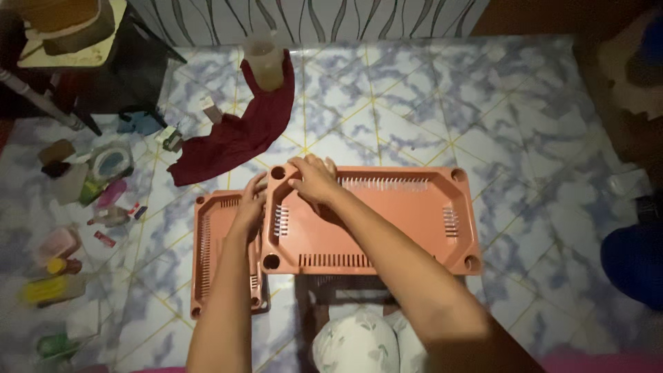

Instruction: The person assembles a pink plastic stool by inserting cylindrical legs into the underside of the seat. They repeatedly insert and remove the legs, adjusting their positions and stacking the seat components during the process.

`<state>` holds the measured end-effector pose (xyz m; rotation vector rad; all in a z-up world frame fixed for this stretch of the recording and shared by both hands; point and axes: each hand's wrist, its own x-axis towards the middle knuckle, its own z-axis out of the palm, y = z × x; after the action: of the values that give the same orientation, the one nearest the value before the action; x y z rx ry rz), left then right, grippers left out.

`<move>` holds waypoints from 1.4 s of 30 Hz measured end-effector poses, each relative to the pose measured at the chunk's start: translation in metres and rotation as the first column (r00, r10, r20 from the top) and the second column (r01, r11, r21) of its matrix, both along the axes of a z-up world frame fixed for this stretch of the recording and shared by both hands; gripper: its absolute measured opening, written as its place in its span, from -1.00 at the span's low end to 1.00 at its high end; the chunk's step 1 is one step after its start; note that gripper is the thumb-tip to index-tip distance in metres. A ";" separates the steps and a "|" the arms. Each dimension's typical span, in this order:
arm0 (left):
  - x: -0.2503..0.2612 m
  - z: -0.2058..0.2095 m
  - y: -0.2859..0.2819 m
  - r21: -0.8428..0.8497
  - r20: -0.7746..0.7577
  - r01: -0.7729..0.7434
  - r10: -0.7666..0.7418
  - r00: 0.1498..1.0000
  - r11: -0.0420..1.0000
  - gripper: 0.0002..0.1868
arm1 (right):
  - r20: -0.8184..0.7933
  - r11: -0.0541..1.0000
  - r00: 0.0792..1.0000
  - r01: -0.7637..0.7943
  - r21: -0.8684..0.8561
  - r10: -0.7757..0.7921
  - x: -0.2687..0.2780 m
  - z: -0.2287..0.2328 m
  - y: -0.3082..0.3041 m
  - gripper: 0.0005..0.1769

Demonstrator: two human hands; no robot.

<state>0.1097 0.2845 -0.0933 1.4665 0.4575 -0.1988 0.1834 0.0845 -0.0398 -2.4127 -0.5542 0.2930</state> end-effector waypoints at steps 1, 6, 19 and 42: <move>-0.011 0.002 0.001 0.046 0.037 0.013 -0.014 0.999 0.999 -0.41 | 0.070 0.999 0.998 -0.007 0.031 0.005 -0.006 0.008 -0.004 -0.41; -0.102 -0.003 -0.005 0.105 -0.058 -0.132 0.138 0.989 0.986 -0.50 | 0.228 0.990 0.968 -0.123 0.071 0.104 -0.055 0.056 -0.028 -0.41; -0.186 -0.029 -0.073 0.184 0.361 -0.285 0.205 0.910 0.941 -0.50 | 0.328 0.903 0.842 -0.409 -0.131 0.429 -0.186 0.070 -0.032 -0.30; -0.178 0.017 -0.080 0.529 0.251 -0.293 0.183 0.951 0.796 -0.64 | 0.235 0.896 0.865 -0.428 -0.116 0.444 -0.183 0.059 -0.025 -0.35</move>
<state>-0.0681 0.2042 -0.0765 1.9649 0.5719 0.3081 0.0005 0.0592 0.0191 -2.3738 -1.2345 0.1871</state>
